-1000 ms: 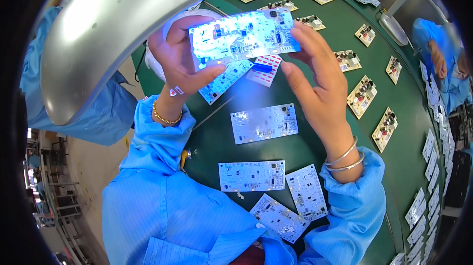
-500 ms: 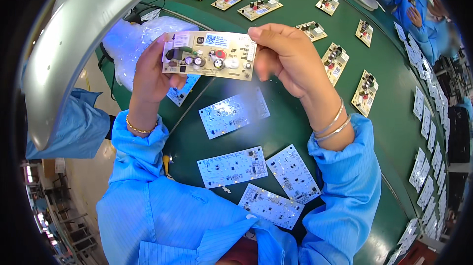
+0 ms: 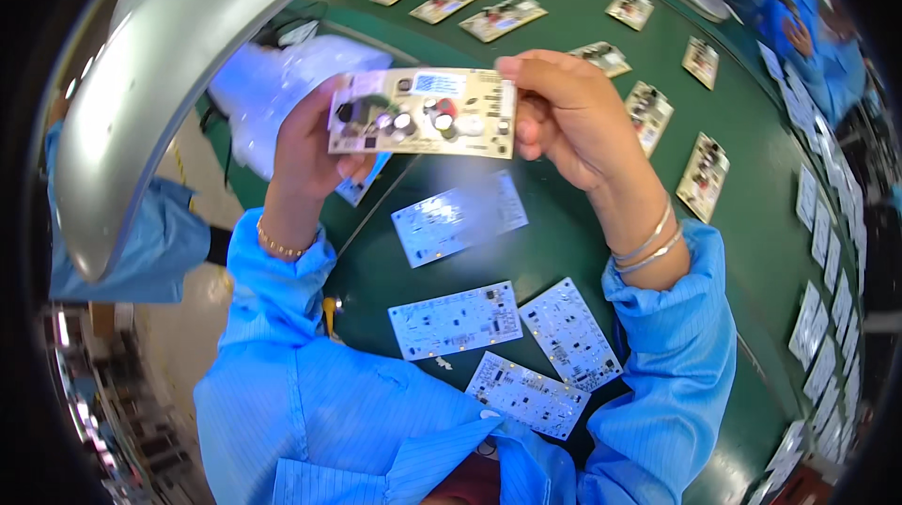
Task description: Inspecting and assembling electronic components onto printed circuit boards at a factory workbench.
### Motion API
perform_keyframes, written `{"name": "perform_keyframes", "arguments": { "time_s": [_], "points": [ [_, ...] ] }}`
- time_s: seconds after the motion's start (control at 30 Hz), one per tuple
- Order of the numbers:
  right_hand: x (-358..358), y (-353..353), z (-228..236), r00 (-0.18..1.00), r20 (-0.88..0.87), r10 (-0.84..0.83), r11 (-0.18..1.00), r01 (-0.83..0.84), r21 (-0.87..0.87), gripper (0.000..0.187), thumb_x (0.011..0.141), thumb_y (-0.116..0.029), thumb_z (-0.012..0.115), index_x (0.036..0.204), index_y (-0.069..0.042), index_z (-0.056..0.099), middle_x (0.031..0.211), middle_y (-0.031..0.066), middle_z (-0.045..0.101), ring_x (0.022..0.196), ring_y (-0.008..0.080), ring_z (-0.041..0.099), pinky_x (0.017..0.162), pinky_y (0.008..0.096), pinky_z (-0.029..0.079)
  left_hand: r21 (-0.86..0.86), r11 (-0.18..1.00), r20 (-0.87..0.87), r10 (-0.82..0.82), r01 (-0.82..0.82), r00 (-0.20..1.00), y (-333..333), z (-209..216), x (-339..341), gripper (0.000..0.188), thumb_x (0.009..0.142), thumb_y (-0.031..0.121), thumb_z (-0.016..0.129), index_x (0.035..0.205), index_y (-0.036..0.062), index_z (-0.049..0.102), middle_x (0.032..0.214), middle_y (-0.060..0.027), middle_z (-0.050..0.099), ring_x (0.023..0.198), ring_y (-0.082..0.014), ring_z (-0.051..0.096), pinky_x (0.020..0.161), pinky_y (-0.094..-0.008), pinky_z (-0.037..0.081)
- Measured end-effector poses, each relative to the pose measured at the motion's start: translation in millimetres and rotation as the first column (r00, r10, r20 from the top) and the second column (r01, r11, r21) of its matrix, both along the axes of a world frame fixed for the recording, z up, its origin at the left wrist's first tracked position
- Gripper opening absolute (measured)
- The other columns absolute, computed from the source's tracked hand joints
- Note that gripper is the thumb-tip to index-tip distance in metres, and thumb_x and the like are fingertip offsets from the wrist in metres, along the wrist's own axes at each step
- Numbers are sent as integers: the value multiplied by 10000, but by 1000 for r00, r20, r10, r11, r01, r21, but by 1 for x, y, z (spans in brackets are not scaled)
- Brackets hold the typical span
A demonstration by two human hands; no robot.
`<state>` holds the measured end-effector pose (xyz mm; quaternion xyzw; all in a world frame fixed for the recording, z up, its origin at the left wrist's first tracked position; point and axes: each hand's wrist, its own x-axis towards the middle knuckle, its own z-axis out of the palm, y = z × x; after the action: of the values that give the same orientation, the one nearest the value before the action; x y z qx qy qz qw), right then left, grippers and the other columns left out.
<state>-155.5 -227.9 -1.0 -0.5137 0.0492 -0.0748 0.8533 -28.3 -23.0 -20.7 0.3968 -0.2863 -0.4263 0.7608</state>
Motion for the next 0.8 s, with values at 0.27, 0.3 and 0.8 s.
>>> {"name": "perform_keyframes", "arguments": {
  "time_s": [0.27, 0.3, 0.8],
  "points": [
    [-57, -118, 8, 771, 244, -588, 780, 620, -81, 154, 829, -127, 485, 812, 18, 535, 609, 13, 537, 475, 46, 483, 387, 167, 393, 266, 784, 922, -36, -561, 387, 11, 1, 3, 259, 791, 166, 545, 1005, 20, 533, 740, -91, 567, 660, -158, 533, 577, -277, 424],
    [-72, -144, 2, 747, 248, -616, 753, 652, -93, 131, 820, -94, 484, 830, 29, 526, 670, 45, 556, 538, 82, 523, 457, 190, 450, 280, 770, 945, -115, -573, 307, 12, 3, 3, 282, 786, 182, 552, 1020, 25, 528, 767, -105, 568, 689, -187, 537, 595, -294, 424],
    [-145, -263, -66, 71, 268, -961, -277, -304, -912, 469, 729, -410, 551, 1044, -63, 552, 974, 160, 582, 920, 305, 551, 780, 451, 418, 292, 735, 950, -295, -612, 100, 5, 7, -7, 330, 786, 182, 559, 1066, 16, 507, 803, -86, 549, 678, -150, 485, 578, -271, 398]
  ]
}}
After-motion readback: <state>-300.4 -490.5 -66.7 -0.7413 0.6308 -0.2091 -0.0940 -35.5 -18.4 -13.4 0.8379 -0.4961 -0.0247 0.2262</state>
